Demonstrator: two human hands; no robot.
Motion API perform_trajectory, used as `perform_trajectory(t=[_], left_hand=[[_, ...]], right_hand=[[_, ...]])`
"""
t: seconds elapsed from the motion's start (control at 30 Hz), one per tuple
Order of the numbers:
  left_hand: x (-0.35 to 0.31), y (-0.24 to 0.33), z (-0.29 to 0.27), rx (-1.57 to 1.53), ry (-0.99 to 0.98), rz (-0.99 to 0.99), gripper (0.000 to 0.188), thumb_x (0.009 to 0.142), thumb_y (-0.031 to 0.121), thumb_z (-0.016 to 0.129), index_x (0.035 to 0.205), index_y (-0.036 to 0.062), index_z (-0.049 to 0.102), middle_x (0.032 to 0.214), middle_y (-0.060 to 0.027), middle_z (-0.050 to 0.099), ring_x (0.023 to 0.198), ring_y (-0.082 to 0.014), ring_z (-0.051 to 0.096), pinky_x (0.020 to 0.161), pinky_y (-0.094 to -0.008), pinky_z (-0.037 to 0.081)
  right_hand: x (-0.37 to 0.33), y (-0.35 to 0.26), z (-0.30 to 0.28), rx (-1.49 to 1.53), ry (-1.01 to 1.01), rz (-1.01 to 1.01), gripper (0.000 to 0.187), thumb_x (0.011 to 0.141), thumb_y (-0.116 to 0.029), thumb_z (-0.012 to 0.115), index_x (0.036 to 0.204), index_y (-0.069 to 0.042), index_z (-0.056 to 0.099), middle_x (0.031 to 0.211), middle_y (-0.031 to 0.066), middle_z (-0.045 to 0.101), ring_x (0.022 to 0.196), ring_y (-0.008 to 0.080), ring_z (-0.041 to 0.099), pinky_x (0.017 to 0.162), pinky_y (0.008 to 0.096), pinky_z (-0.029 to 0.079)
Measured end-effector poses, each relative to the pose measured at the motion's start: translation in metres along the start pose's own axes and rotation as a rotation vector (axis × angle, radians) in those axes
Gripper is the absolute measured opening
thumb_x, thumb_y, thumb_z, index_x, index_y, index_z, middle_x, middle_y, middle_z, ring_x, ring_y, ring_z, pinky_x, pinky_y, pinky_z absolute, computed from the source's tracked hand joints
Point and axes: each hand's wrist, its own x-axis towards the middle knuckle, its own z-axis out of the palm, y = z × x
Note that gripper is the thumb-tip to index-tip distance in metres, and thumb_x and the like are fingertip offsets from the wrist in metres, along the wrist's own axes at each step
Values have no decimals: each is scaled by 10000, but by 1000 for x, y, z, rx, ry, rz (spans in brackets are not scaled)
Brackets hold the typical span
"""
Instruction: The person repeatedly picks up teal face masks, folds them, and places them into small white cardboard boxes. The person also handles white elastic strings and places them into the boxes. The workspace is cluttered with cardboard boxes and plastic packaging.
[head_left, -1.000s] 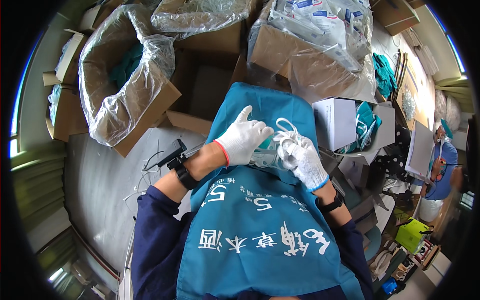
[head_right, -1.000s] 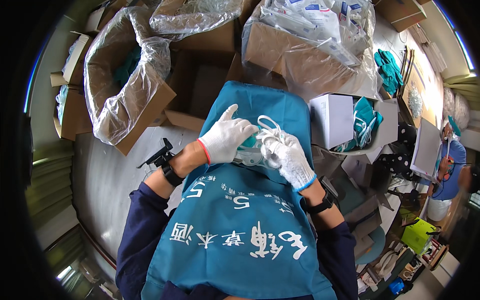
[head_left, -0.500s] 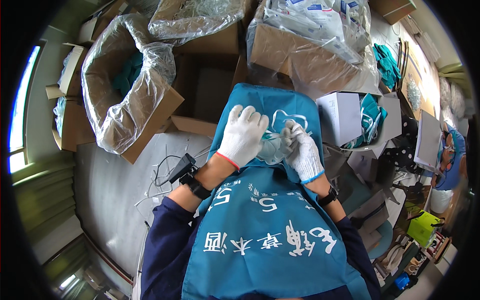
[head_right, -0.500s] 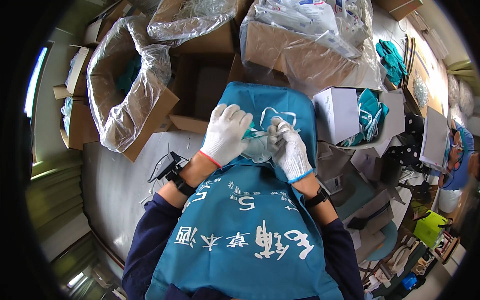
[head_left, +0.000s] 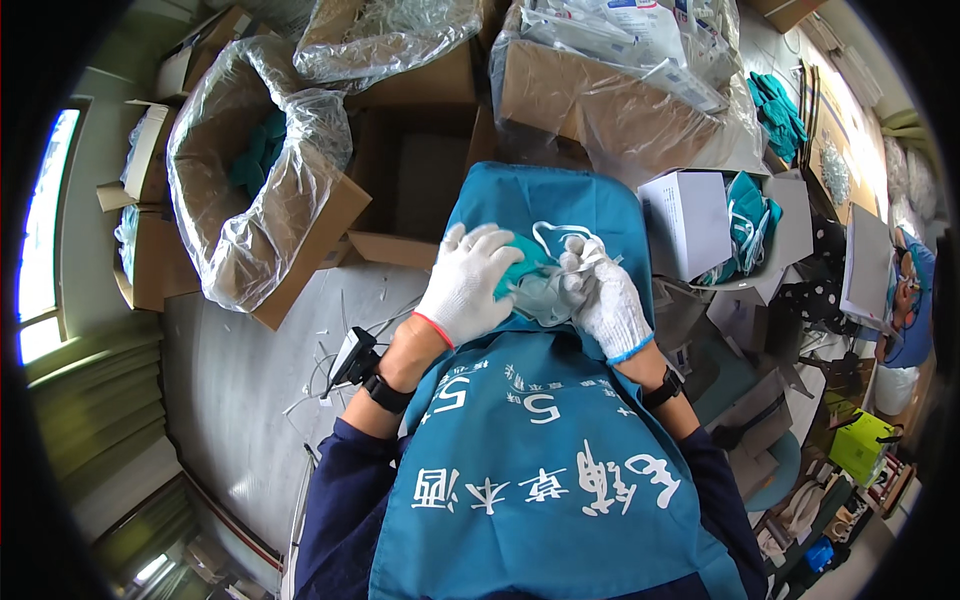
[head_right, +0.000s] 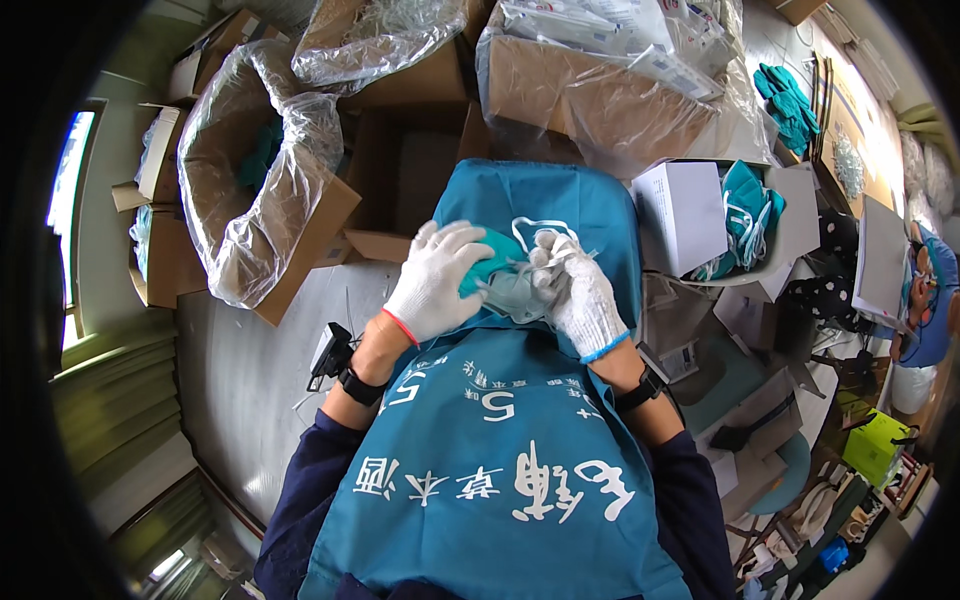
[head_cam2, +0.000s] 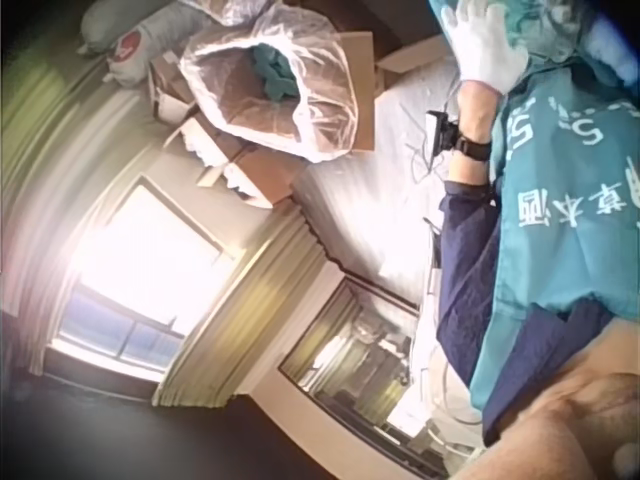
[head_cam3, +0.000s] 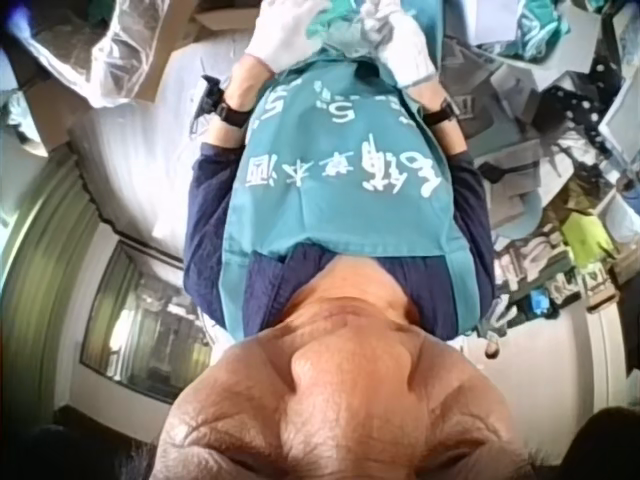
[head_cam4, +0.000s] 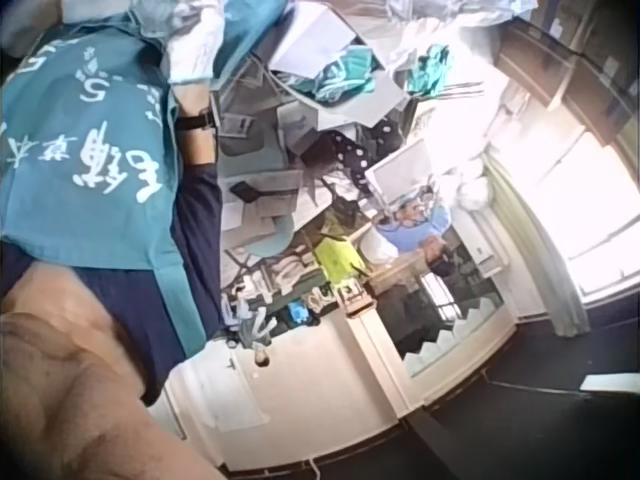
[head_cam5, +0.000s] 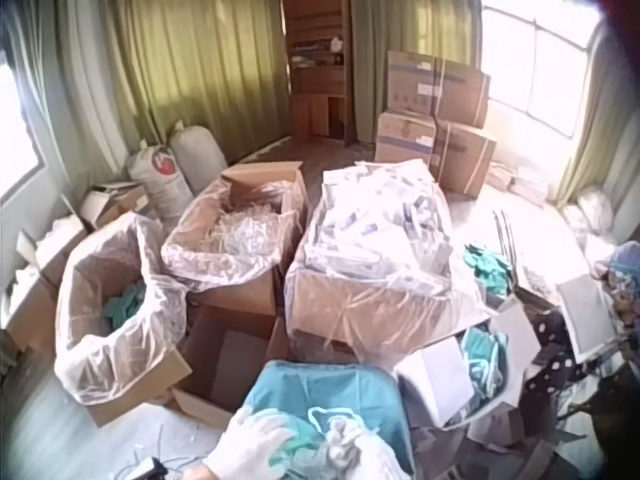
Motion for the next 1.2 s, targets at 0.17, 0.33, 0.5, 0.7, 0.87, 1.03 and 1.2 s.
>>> perform_trajectory(t=[0.17,0.33,0.5,0.7,0.87,1.03,1.2], left_hand=[[8,1,10,107,325,-174,536,711,168,798,1203,79,608,1247,-147,602,1223,-356,524,1046,-451,405],[2,5,24,-245,366,-589,555,771,210,825,1230,15,582,1079,-162,663,974,-302,661,872,-387,531],[-11,6,48,-665,215,-525,401,930,246,708,1156,-69,604,1060,-138,709,978,-155,671,868,-309,525],[12,8,67,-792,482,-534,169,1002,149,566,965,-15,576,725,-82,513,676,-103,461,627,-284,428],[38,20,64,-838,593,-490,194,1037,144,518,929,-8,572,740,10,497,688,-67,435,601,-254,392],[49,12,63,-1076,457,-414,273,1033,228,548,963,-16,650,760,-13,555,697,-92,483,630,-269,432],[46,12,58,-1172,308,-474,359,980,278,652,801,-33,645,781,-8,567,725,-87,501,652,-278,452]], right_hand=[[-1,4,4,-27,-68,33,233,1015,-198,542,1120,-10,631,904,104,690,707,184,661,556,261,539],[-2,3,2,-32,-14,3,256,1029,-243,536,1130,-29,634,875,88,689,669,169,643,528,252,518],[-3,4,0,-27,-24,7,264,1033,-250,533,1130,-28,637,856,78,685,632,156,624,508,248,504],[-11,18,18,-357,-9,11,222,1018,-247,573,1063,-39,639,733,16,615,536,100,551,463,216,425],[-20,17,48,-865,22,-54,187,1006,-271,620,881,-132,624,663,-64,528,512,10,431,462,200,346],[-14,11,47,-1090,-146,2,267,1017,-311,604,833,-124,654,639,-73,494,553,20,409,491,206,309],[-11,13,40,-1057,-113,69,287,1007,-326,614,829,-104,648,658,-64,515,559,35,415,501,211,312]])
